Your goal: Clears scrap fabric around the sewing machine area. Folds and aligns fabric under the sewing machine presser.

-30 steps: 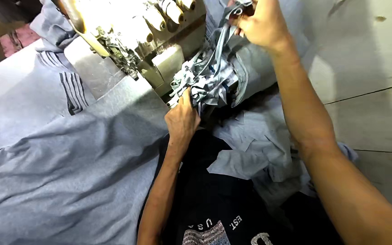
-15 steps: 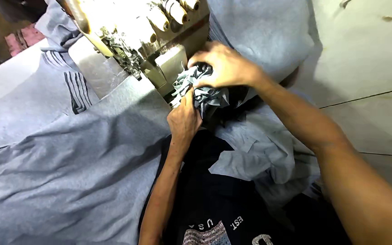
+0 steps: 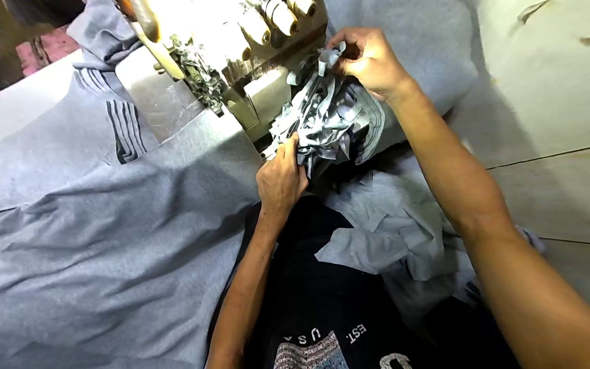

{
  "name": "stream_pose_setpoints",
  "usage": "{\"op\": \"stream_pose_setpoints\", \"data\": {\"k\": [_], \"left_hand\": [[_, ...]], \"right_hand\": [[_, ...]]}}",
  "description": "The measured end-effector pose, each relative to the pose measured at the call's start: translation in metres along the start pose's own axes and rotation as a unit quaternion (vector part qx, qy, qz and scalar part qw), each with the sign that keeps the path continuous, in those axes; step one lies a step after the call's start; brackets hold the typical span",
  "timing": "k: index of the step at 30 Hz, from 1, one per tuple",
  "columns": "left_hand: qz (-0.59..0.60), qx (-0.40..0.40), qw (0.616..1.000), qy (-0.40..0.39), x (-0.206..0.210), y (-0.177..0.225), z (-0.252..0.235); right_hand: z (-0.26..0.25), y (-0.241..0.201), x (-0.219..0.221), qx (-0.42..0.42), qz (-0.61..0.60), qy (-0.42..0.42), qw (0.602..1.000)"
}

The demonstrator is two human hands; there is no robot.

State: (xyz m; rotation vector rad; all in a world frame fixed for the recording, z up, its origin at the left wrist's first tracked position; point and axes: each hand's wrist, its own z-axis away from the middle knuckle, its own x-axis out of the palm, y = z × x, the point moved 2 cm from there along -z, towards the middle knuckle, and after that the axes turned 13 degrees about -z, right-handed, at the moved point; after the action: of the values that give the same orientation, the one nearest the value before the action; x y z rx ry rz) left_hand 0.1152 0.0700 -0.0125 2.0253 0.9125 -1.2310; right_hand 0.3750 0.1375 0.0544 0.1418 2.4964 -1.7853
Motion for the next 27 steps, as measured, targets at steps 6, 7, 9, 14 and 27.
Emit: {"op": "stream_pose_setpoints", "data": {"k": [6,7,9,14,27], "left_hand": [[0.005,0.008,1.000,-0.004,0.002,-0.002,0.001],[0.004,0.010,1.000,-0.003,0.002,-0.002,0.001],[0.004,0.012,1.000,-0.002,0.002,-0.002,0.001],[0.024,-0.002,0.999,0.037,0.000,-0.002,0.005],[0.060,0.010,0.996,0.062,0.002,-0.004,0.020]], "right_hand": [[0.002,0.005,0.001,0.012,-0.063,0.022,0.998],[0.002,0.005,0.000,0.013,-0.068,0.025,0.997],[0.002,0.006,0.000,0.011,-0.075,0.024,0.997],[0.000,0.006,0.000,0.040,-0.072,0.038,0.996],[0.026,-0.007,0.090,-0.078,0.376,-0.207,0.900]]}}
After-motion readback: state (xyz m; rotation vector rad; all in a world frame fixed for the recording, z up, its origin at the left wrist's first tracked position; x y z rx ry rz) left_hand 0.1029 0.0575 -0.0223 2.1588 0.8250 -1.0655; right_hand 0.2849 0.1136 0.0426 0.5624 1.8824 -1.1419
